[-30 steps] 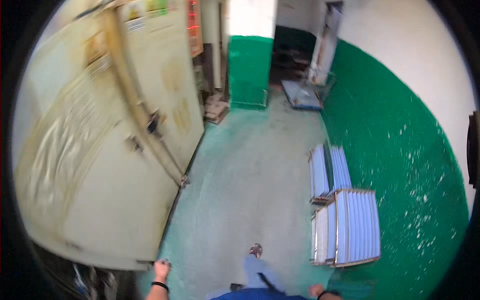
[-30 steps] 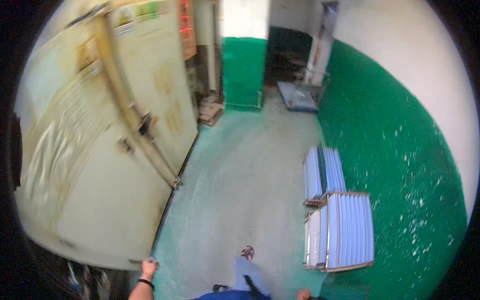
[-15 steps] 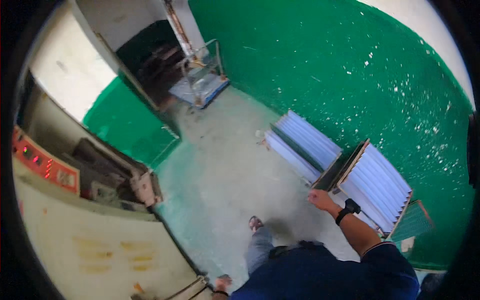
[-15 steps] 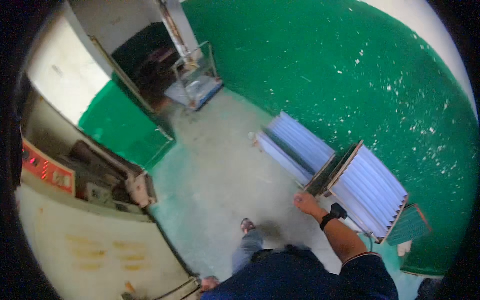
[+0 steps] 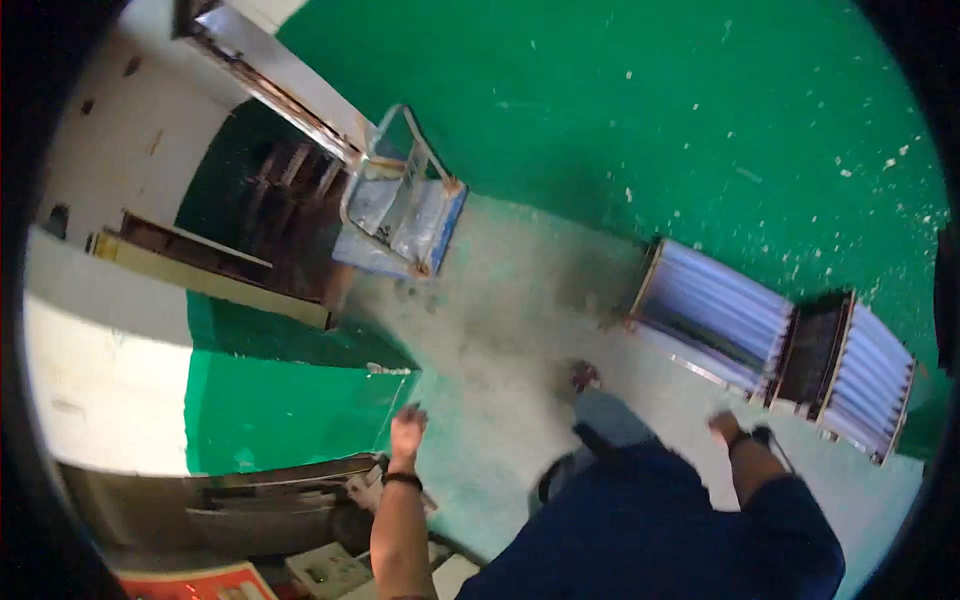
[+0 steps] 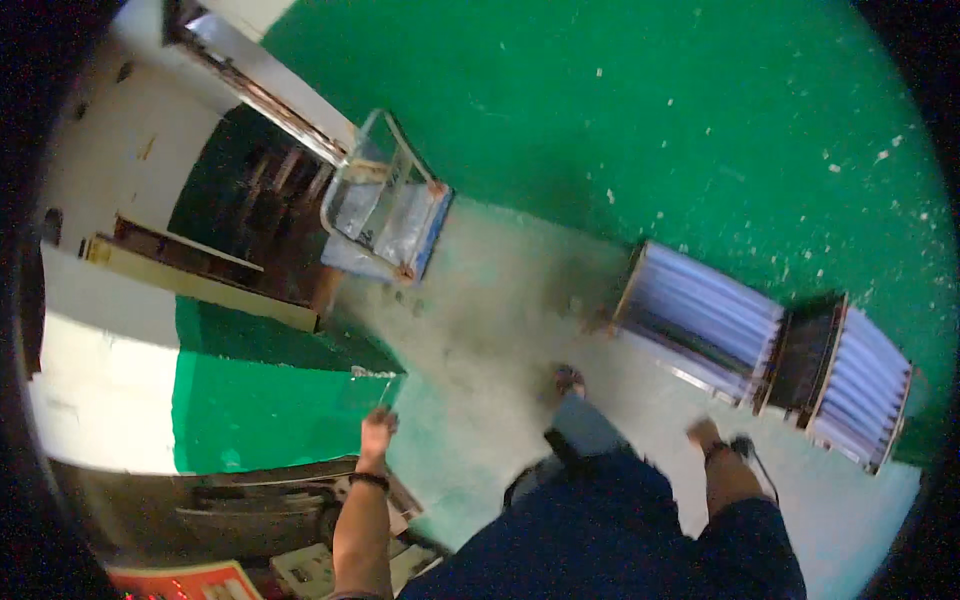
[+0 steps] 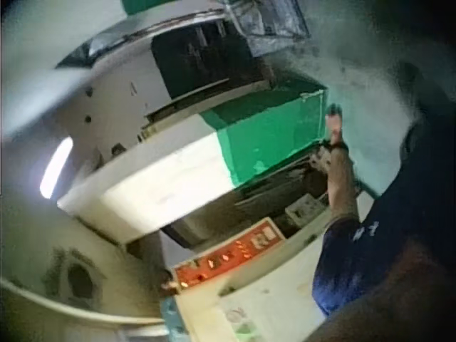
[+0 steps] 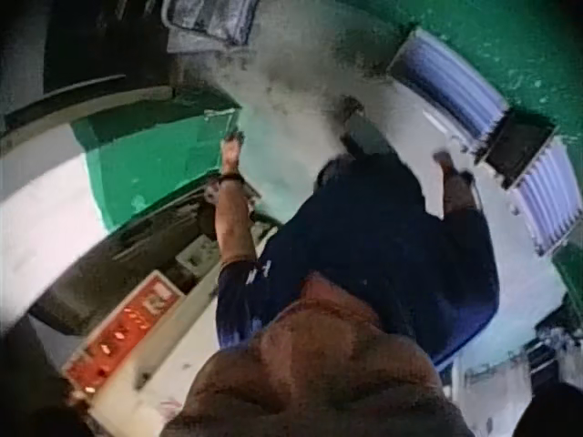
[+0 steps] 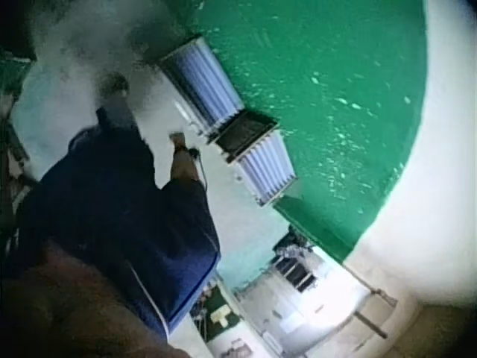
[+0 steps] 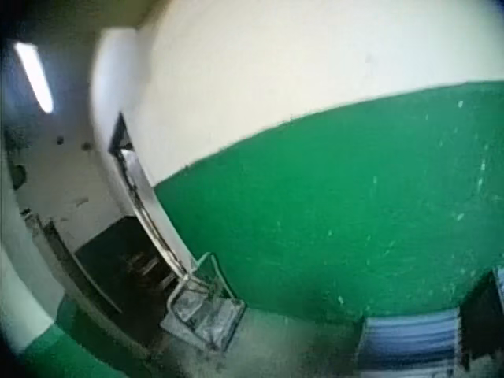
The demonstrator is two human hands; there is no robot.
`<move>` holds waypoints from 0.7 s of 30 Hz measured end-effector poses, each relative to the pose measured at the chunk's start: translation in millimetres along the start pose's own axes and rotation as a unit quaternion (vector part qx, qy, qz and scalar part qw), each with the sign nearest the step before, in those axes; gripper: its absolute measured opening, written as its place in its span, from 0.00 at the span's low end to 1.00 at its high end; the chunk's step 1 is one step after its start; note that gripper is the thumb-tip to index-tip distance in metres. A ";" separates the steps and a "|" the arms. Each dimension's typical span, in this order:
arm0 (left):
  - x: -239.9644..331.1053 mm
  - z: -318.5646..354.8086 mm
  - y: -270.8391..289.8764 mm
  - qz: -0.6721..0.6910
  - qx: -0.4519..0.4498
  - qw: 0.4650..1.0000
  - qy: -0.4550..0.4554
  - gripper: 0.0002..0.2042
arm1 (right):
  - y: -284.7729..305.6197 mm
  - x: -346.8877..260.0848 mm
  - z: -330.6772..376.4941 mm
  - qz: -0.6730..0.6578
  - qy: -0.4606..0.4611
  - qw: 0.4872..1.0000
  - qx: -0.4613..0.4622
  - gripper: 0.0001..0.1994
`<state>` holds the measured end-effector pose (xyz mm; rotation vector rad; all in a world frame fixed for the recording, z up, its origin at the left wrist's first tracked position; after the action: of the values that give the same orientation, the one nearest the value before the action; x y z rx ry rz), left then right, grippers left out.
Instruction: Inspecting and arranging electronic power banks and chargers on a workspace desk.
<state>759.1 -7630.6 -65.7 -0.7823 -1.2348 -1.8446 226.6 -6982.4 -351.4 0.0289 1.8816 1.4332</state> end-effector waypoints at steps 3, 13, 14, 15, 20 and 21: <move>112.8 -59.5 20.3 -0.129 -0.005 0.990 -0.064 0.17 | -40.3 -226.1 -217.6 -0.040 -0.017 0.998 -0.045 0.18; 394.4 -562.4 47.1 -0.110 0.070 0.914 -0.385 0.31 | 49.4 -504.8 -389.5 -0.246 -0.371 0.859 0.253 0.18; 403.4 -591.0 18.9 -0.110 -0.048 0.940 -0.318 0.31 | 28.4 -496.5 -347.4 -0.143 -0.435 0.853 0.249 0.18; 397.0 -606.2 -8.0 -0.153 -0.067 0.937 -0.308 0.29 | 14.3 -513.5 -308.0 -0.121 -0.528 0.804 0.247 0.19; 335.7 -732.1 -18.6 -0.360 -0.036 0.843 -0.398 0.22 | -93.7 -619.1 -119.1 -0.005 -0.714 0.697 0.066 0.21; 337.1 -728.2 -38.8 -0.431 -0.026 0.786 -0.442 0.22 | -96.3 -650.3 -93.0 -0.019 -0.759 0.645 0.081 0.22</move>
<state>499.2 -8390.7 -57.8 -1.3463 -2.4646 -2.2688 676.8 -7381.0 -69.8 0.9600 0.4989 0.6107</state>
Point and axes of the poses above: each hand's wrist, its own z-axis away from the middle knuckle, its own y-axis out of the back of the hand, x = y × z, the point moved 1 cm from there along -z, towards the middle knuckle, and after that the axes turned 14 degrees about x, right-handed, at the moved point
